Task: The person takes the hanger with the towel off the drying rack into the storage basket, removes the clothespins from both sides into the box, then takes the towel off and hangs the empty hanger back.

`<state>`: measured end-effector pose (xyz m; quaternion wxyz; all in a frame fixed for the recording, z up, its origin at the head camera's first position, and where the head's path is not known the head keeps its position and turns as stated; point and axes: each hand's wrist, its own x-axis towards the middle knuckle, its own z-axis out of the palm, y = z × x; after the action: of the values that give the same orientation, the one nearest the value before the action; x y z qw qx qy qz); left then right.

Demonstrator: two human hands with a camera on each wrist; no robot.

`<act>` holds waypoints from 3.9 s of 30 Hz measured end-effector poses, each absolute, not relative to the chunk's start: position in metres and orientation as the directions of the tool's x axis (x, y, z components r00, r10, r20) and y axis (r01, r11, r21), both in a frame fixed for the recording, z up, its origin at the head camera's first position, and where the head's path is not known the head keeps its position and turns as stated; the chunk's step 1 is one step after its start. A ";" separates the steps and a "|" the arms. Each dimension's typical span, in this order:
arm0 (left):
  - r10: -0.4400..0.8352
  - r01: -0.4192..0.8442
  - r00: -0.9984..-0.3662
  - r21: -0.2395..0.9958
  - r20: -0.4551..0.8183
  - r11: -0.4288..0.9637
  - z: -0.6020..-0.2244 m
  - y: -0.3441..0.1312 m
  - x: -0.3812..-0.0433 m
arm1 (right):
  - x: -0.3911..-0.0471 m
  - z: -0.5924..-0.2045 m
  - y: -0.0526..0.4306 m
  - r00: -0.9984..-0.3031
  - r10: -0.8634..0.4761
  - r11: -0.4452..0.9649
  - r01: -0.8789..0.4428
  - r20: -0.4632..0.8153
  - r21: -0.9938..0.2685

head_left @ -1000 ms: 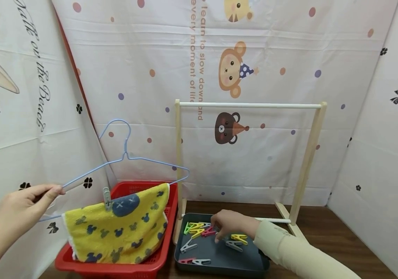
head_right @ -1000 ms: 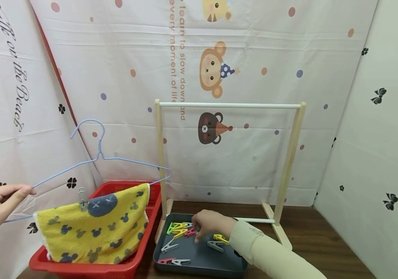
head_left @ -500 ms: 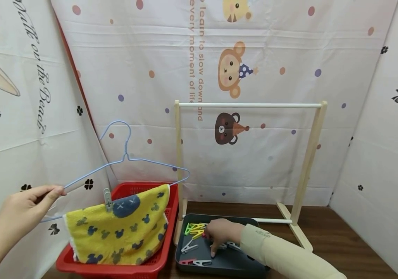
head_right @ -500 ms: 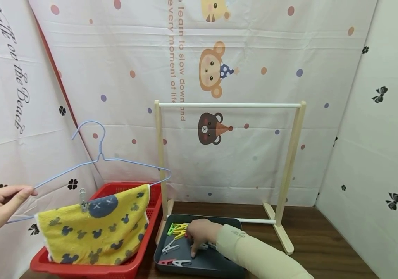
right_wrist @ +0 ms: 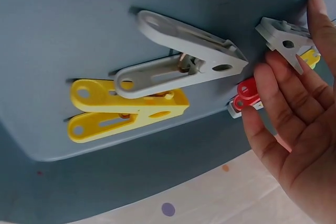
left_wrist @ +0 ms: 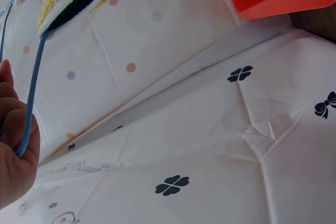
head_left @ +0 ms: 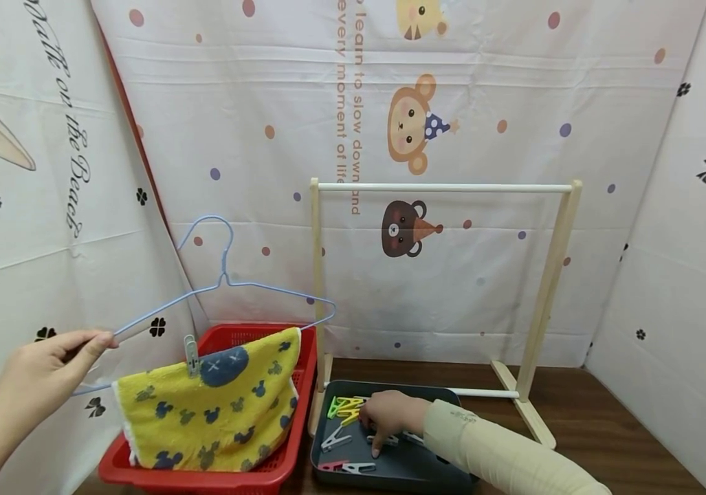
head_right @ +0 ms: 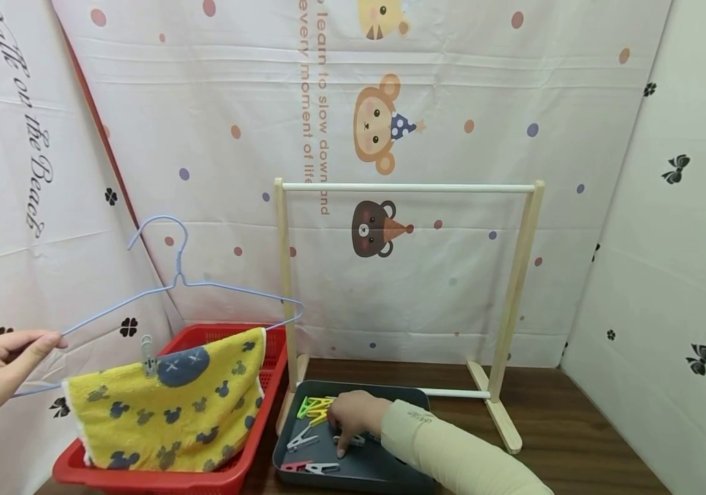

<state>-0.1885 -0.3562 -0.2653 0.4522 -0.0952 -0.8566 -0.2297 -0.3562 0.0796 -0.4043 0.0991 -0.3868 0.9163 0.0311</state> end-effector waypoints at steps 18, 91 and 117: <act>-0.051 0.360 -0.592 0.321 0.804 0.876 -0.264 -0.355 -0.187 | -0.352 -0.408 0.079 -0.677 -0.711 0.690 -0.724 -0.191 -0.004; 0.003 0.377 -0.605 0.283 0.796 0.882 -0.253 -0.345 -0.194 | -0.299 -0.220 -0.109 -0.520 -0.851 0.486 -0.835 0.077 -0.258; -0.001 0.361 -0.651 0.311 0.759 0.879 -0.258 -0.343 -0.196 | -0.292 -0.237 -0.115 -0.586 -0.764 0.484 -0.797 0.270 -0.360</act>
<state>-0.1961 -0.3427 -0.2581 0.4050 -0.1021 -0.8806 -0.2237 -0.2924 -0.1154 -0.2367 -0.0365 -0.4534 0.8607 -0.2287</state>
